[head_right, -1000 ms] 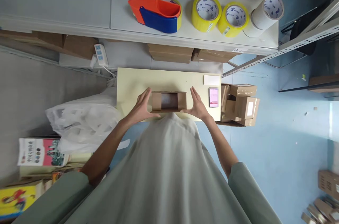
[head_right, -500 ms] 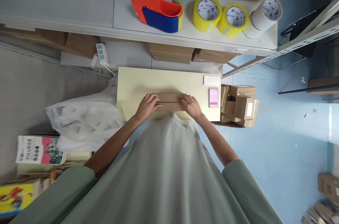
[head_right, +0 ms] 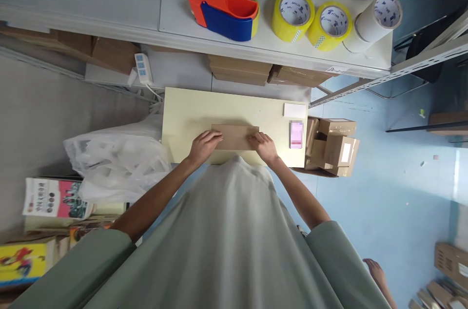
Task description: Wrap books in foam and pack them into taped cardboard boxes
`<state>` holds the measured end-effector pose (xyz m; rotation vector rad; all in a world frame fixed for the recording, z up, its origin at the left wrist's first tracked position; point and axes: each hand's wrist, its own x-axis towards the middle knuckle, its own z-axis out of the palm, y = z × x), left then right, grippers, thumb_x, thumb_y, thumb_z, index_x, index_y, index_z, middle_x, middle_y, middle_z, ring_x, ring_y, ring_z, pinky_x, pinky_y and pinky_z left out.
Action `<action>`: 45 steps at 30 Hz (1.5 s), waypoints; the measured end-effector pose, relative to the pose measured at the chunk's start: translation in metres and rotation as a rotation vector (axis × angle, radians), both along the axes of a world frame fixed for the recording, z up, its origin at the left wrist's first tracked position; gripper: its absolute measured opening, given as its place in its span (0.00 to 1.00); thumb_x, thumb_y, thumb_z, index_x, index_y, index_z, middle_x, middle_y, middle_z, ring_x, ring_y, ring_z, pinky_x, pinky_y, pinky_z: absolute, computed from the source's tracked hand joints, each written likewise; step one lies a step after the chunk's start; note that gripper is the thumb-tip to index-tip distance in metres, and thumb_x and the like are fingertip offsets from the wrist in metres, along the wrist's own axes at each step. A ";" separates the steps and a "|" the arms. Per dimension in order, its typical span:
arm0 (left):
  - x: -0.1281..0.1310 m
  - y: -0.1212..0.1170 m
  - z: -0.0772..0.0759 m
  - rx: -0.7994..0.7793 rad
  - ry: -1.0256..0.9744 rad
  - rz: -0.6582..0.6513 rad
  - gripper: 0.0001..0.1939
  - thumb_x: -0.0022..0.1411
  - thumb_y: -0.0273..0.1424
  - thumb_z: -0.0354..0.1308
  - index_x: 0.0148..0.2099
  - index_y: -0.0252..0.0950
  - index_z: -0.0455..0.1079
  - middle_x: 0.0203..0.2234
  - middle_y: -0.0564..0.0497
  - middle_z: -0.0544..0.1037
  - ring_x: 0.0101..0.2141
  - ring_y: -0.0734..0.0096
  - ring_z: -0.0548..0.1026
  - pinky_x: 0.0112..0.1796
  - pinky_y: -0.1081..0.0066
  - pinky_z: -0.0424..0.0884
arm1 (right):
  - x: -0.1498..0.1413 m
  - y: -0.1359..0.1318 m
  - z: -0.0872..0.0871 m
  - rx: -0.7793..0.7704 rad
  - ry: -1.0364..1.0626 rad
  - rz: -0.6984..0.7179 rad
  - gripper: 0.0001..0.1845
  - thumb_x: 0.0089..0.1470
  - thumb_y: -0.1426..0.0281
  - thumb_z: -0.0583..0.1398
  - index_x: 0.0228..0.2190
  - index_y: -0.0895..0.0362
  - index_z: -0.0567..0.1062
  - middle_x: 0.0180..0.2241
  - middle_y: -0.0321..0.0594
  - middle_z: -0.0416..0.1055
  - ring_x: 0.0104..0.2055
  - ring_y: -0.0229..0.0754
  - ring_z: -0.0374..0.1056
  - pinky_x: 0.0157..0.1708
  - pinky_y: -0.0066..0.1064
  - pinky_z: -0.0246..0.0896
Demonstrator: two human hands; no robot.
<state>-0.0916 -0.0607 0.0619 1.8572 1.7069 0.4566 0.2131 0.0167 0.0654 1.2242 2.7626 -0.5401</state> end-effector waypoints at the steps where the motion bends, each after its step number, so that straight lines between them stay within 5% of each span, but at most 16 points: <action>1: 0.000 0.001 -0.001 0.000 0.003 0.005 0.18 0.79 0.28 0.53 0.51 0.46 0.85 0.55 0.45 0.86 0.58 0.53 0.80 0.60 0.52 0.77 | 0.000 0.000 -0.001 0.002 0.002 -0.010 0.24 0.71 0.83 0.53 0.54 0.54 0.85 0.55 0.50 0.82 0.52 0.53 0.74 0.50 0.42 0.71; 15: 0.005 0.011 0.002 0.048 0.193 -0.098 0.14 0.77 0.24 0.57 0.46 0.40 0.86 0.51 0.43 0.86 0.55 0.51 0.79 0.52 0.56 0.75 | -0.010 0.005 0.002 -0.071 -0.051 -0.058 0.19 0.75 0.78 0.57 0.49 0.55 0.88 0.54 0.49 0.81 0.53 0.52 0.71 0.52 0.39 0.69; 32: 0.004 0.021 0.034 0.026 0.150 -0.108 0.11 0.75 0.27 0.61 0.47 0.40 0.87 0.48 0.42 0.87 0.52 0.49 0.78 0.53 0.53 0.73 | -0.017 0.005 0.032 -0.080 -0.017 -0.131 0.16 0.71 0.79 0.60 0.45 0.56 0.89 0.49 0.49 0.84 0.50 0.53 0.72 0.53 0.40 0.70; 38: -0.002 0.053 0.076 0.217 0.092 -0.049 0.12 0.77 0.29 0.59 0.47 0.40 0.86 0.46 0.43 0.87 0.50 0.52 0.79 0.54 0.54 0.75 | -0.037 0.043 0.079 0.073 0.193 -0.141 0.13 0.75 0.68 0.62 0.50 0.55 0.87 0.47 0.49 0.83 0.49 0.54 0.75 0.56 0.43 0.73; 45: -0.022 0.147 0.172 0.670 0.043 0.101 0.12 0.78 0.28 0.58 0.51 0.43 0.84 0.48 0.47 0.86 0.49 0.56 0.78 0.54 0.56 0.75 | -0.109 0.173 0.183 0.416 0.392 -0.148 0.28 0.77 0.54 0.55 0.67 0.58 0.72 0.64 0.59 0.72 0.67 0.63 0.68 0.68 0.57 0.65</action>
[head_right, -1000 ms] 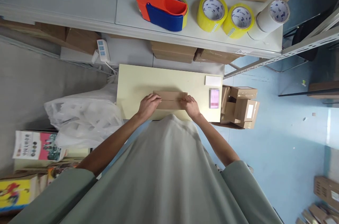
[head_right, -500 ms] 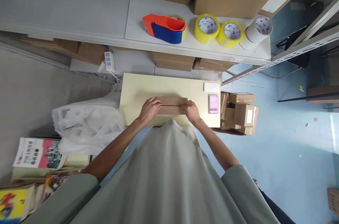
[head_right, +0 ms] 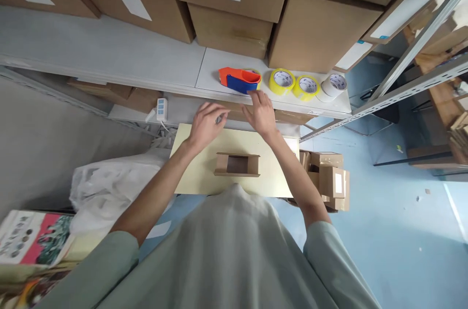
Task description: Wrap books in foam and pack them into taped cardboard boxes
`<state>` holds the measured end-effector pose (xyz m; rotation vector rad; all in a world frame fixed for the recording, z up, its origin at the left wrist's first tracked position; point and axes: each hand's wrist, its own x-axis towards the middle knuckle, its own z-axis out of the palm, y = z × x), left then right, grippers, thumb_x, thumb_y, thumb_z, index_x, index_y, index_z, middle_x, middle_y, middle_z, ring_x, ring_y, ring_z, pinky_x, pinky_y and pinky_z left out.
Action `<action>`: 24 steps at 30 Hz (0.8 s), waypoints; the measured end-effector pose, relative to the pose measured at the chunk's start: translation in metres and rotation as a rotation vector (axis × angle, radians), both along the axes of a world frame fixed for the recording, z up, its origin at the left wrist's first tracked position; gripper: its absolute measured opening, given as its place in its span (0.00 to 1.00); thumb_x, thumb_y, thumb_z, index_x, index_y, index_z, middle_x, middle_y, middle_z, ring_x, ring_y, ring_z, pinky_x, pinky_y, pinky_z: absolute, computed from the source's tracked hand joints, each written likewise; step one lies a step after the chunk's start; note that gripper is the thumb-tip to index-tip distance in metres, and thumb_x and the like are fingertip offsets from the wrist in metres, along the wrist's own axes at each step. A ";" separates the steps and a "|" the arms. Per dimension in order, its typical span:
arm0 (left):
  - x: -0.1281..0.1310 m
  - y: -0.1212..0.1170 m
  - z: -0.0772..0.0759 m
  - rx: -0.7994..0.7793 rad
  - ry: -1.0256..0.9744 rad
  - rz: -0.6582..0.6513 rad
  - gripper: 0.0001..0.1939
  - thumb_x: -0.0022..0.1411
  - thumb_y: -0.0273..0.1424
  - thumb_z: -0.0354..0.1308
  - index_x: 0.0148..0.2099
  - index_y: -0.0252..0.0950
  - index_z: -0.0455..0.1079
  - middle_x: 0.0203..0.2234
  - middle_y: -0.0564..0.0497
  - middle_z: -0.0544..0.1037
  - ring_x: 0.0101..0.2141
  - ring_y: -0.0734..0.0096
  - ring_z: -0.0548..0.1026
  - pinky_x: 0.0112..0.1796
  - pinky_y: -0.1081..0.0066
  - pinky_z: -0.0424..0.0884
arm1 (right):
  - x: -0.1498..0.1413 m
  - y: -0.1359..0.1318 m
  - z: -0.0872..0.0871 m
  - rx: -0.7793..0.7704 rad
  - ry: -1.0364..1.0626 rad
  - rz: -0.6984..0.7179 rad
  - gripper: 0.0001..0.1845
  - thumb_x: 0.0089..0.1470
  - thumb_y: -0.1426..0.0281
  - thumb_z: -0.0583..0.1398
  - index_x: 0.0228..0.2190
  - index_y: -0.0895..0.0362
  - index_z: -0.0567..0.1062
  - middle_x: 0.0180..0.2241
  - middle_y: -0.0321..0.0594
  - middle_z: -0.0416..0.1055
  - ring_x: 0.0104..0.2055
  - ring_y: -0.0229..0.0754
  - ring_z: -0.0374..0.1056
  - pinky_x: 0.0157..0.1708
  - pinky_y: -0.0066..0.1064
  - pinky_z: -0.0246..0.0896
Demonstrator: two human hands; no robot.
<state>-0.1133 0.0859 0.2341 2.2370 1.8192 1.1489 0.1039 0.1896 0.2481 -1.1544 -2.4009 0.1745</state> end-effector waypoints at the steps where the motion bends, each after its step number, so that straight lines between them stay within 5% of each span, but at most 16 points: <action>1: -0.003 0.010 0.011 0.056 -0.011 0.005 0.12 0.77 0.27 0.58 0.52 0.42 0.83 0.47 0.47 0.86 0.49 0.56 0.78 0.54 0.56 0.75 | -0.013 0.017 0.009 0.007 -0.033 -0.005 0.30 0.77 0.53 0.55 0.68 0.59 0.69 0.65 0.60 0.71 0.68 0.65 0.66 0.69 0.60 0.63; 5: -0.012 0.029 0.035 0.170 -0.044 0.024 0.13 0.74 0.22 0.59 0.52 0.40 0.82 0.47 0.47 0.86 0.48 0.58 0.76 0.53 0.58 0.74 | -0.057 0.065 0.020 -0.058 -0.224 -0.034 0.39 0.75 0.49 0.57 0.70 0.67 0.63 0.66 0.71 0.69 0.70 0.70 0.64 0.72 0.67 0.54; 11: -0.020 0.000 0.024 0.120 -0.217 0.026 0.10 0.76 0.25 0.58 0.50 0.42 0.81 0.47 0.48 0.86 0.48 0.59 0.79 0.54 0.59 0.74 | -0.073 0.073 0.014 -0.087 -0.417 -0.152 0.38 0.77 0.48 0.54 0.66 0.70 0.64 0.54 0.70 0.79 0.60 0.67 0.76 0.65 0.59 0.64; 14: -0.031 -0.028 0.010 0.032 -0.321 0.059 0.10 0.78 0.30 0.58 0.50 0.41 0.81 0.46 0.48 0.87 0.48 0.59 0.81 0.55 0.58 0.76 | -0.061 0.042 0.017 -0.060 -0.415 -0.119 0.37 0.78 0.46 0.52 0.65 0.67 0.65 0.49 0.66 0.81 0.54 0.67 0.79 0.58 0.58 0.71; 18: -0.044 -0.071 -0.007 -0.035 -0.501 0.137 0.11 0.79 0.35 0.56 0.53 0.41 0.80 0.47 0.47 0.87 0.50 0.60 0.82 0.56 0.58 0.79 | -0.042 -0.032 0.015 -0.077 -0.444 -0.064 0.36 0.77 0.43 0.52 0.64 0.62 0.67 0.48 0.63 0.81 0.50 0.67 0.80 0.50 0.52 0.77; 24: -0.053 -0.128 -0.017 -0.049 -0.700 0.138 0.18 0.80 0.42 0.58 0.64 0.42 0.75 0.57 0.43 0.83 0.54 0.60 0.82 0.54 0.60 0.83 | -0.028 -0.128 -0.001 -0.107 -0.409 0.035 0.30 0.76 0.43 0.54 0.58 0.55 0.70 0.47 0.58 0.81 0.49 0.63 0.81 0.47 0.50 0.80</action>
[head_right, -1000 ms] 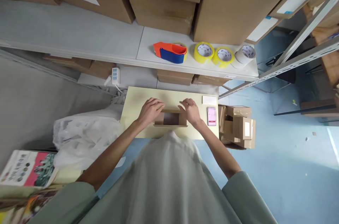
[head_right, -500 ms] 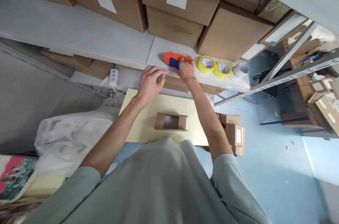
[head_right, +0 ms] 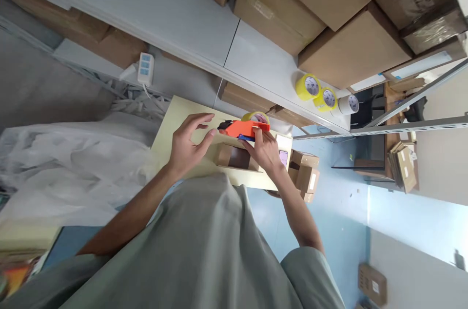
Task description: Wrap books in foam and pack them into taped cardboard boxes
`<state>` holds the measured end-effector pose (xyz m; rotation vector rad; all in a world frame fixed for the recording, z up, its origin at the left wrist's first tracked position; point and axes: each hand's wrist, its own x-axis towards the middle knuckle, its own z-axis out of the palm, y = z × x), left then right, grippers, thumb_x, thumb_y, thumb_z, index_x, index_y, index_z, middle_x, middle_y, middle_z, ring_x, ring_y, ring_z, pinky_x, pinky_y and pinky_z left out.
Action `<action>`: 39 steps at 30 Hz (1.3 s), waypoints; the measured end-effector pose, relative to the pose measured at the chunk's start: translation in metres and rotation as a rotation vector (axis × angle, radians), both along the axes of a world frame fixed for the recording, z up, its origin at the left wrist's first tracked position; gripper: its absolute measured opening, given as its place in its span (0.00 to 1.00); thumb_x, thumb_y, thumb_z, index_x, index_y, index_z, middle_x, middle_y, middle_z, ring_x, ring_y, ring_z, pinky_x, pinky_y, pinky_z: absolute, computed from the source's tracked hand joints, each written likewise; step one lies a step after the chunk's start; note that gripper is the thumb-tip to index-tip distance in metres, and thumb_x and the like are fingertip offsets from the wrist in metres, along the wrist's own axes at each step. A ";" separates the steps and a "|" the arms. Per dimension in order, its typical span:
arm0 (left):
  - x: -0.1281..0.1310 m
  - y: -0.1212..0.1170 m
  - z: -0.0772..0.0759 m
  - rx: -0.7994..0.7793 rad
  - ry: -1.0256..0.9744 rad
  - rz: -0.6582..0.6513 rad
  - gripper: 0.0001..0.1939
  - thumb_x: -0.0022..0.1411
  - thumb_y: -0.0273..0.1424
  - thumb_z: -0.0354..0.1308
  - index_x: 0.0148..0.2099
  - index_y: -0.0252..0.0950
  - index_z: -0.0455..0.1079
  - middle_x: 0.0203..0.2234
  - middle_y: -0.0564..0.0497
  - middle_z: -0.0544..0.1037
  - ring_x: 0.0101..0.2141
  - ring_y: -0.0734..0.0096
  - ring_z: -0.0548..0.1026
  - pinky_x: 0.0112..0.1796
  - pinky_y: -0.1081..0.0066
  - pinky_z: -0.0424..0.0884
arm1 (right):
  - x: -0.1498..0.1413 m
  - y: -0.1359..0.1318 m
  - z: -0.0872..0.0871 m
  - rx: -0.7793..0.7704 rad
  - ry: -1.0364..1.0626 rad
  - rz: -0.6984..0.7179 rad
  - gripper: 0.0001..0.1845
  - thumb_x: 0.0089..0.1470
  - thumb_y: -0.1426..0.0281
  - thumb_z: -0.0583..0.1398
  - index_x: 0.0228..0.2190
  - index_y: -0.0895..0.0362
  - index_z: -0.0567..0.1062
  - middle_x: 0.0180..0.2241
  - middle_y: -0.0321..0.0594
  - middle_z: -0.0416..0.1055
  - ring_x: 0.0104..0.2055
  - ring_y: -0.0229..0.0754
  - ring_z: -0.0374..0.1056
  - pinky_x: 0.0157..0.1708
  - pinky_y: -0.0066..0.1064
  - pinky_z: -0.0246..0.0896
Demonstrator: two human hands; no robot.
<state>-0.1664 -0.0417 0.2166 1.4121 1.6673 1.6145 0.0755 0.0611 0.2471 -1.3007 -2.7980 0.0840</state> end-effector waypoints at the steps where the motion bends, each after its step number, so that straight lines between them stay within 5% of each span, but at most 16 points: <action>1: -0.002 -0.006 -0.001 0.005 -0.012 -0.013 0.18 0.80 0.42 0.58 0.65 0.42 0.74 0.57 0.43 0.83 0.55 0.60 0.82 0.54 0.60 0.83 | 0.000 -0.009 -0.001 -0.010 0.001 0.012 0.29 0.76 0.43 0.54 0.57 0.55 0.70 0.46 0.57 0.81 0.49 0.62 0.81 0.47 0.51 0.80; 6: -0.019 -0.023 -0.015 0.026 -0.013 -0.092 0.17 0.79 0.37 0.59 0.65 0.43 0.75 0.58 0.44 0.83 0.57 0.59 0.81 0.55 0.58 0.83 | -0.003 -0.036 0.001 -0.064 -0.045 0.044 0.27 0.75 0.44 0.56 0.56 0.54 0.71 0.46 0.57 0.82 0.49 0.62 0.81 0.46 0.52 0.80; 12: -0.030 -0.025 -0.034 -0.077 -0.119 -0.213 0.09 0.77 0.35 0.61 0.55 0.42 0.79 0.47 0.48 0.87 0.48 0.61 0.84 0.50 0.60 0.81 | -0.012 -0.044 0.016 -0.177 -0.175 0.071 0.27 0.74 0.44 0.59 0.57 0.53 0.72 0.47 0.56 0.83 0.50 0.63 0.81 0.47 0.51 0.80; 20: -0.026 -0.032 -0.059 -0.273 -0.482 -0.297 0.15 0.71 0.46 0.65 0.42 0.39 0.80 0.39 0.48 0.85 0.38 0.66 0.81 0.39 0.67 0.78 | -0.031 -0.049 0.037 -0.330 -0.320 0.019 0.36 0.68 0.44 0.65 0.65 0.55 0.71 0.48 0.55 0.84 0.49 0.64 0.82 0.48 0.49 0.78; 28: -0.006 -0.038 -0.085 -0.443 -0.794 -0.284 0.25 0.63 0.56 0.70 0.38 0.36 0.81 0.33 0.46 0.84 0.33 0.66 0.78 0.36 0.67 0.73 | -0.057 -0.043 0.049 -0.470 -0.471 -0.175 0.32 0.67 0.38 0.64 0.52 0.52 0.80 0.39 0.45 0.86 0.42 0.56 0.83 0.37 0.36 0.68; 39: 0.019 -0.049 -0.134 -0.586 -0.924 -0.253 0.32 0.52 0.63 0.74 0.36 0.38 0.82 0.30 0.47 0.83 0.27 0.70 0.72 0.30 0.69 0.70 | -0.056 -0.003 0.081 -0.741 -0.707 -0.178 0.34 0.65 0.34 0.62 0.33 0.52 0.79 0.28 0.39 0.79 0.28 0.45 0.73 0.28 0.34 0.55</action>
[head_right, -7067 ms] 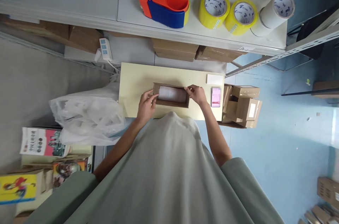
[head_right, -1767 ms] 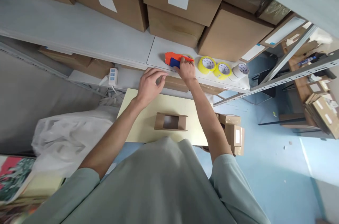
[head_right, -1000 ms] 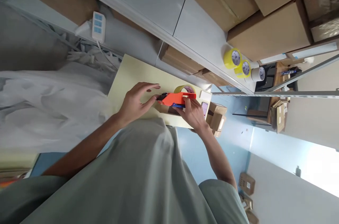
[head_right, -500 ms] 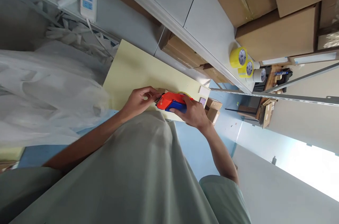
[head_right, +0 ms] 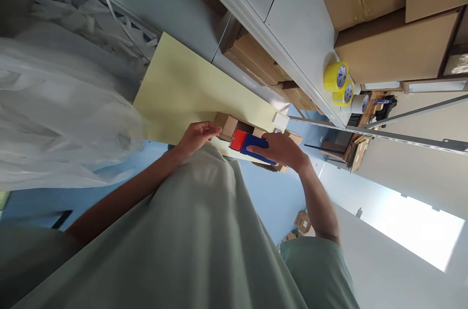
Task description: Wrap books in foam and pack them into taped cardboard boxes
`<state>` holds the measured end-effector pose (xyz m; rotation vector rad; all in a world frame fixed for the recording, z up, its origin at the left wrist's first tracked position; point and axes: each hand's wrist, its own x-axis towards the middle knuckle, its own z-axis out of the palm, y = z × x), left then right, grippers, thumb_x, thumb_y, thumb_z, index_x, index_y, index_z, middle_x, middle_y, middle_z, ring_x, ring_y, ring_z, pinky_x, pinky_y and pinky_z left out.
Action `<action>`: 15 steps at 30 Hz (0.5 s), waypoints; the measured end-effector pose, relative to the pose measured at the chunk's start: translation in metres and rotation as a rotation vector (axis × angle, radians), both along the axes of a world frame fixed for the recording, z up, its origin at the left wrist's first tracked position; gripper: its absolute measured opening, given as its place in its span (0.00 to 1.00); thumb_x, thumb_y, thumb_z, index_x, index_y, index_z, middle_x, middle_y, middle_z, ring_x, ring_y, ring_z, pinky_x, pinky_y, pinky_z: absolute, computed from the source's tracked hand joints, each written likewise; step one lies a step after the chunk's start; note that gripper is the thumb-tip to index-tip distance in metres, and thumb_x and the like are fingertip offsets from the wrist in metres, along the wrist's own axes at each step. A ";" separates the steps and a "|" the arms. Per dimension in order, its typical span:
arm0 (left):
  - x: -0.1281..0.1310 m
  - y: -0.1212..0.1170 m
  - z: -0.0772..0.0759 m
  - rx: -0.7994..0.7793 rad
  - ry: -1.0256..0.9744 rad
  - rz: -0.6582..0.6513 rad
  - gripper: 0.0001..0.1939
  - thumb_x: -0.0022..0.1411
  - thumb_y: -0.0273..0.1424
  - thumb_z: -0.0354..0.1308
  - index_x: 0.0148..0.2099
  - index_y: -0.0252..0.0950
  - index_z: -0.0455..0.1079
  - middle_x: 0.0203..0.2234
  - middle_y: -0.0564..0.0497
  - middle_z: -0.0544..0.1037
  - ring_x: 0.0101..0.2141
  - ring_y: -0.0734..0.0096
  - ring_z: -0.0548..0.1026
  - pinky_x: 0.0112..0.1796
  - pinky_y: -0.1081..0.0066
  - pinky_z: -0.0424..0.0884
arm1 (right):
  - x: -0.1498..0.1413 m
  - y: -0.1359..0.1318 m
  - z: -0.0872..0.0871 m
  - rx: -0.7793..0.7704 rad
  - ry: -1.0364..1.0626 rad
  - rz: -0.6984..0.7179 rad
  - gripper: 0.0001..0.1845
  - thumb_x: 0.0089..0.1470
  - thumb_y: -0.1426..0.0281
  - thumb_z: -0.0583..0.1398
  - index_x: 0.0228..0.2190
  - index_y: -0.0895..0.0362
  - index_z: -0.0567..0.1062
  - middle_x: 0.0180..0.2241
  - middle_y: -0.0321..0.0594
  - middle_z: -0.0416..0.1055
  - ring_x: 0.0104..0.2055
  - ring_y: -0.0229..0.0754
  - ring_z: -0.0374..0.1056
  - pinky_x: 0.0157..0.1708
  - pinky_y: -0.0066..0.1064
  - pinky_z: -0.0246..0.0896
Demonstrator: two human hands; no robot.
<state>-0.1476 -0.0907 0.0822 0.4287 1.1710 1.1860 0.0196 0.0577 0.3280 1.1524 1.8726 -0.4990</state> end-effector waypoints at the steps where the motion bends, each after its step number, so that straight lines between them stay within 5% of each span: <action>1: 0.001 0.000 -0.004 -0.012 -0.008 0.014 0.31 0.52 0.63 0.74 0.36 0.38 0.82 0.30 0.47 0.84 0.27 0.70 0.72 0.30 0.69 0.70 | 0.000 0.003 0.001 -0.008 -0.001 -0.001 0.34 0.65 0.34 0.61 0.32 0.52 0.78 0.27 0.39 0.78 0.28 0.44 0.73 0.28 0.34 0.55; 7: 0.008 0.003 -0.028 -0.046 -0.071 0.033 0.32 0.50 0.62 0.75 0.35 0.37 0.81 0.31 0.46 0.84 0.27 0.72 0.72 0.29 0.71 0.69 | 0.007 0.010 0.000 0.007 -0.028 0.009 0.35 0.66 0.34 0.60 0.27 0.52 0.75 0.25 0.38 0.76 0.27 0.43 0.72 0.30 0.34 0.55; 15: 0.020 0.008 -0.064 -0.093 0.025 0.094 0.33 0.53 0.65 0.73 0.34 0.38 0.80 0.29 0.48 0.82 0.25 0.73 0.70 0.27 0.69 0.64 | -0.003 0.005 -0.027 0.063 -0.015 0.044 0.36 0.68 0.34 0.58 0.28 0.53 0.74 0.29 0.43 0.79 0.30 0.45 0.73 0.30 0.34 0.53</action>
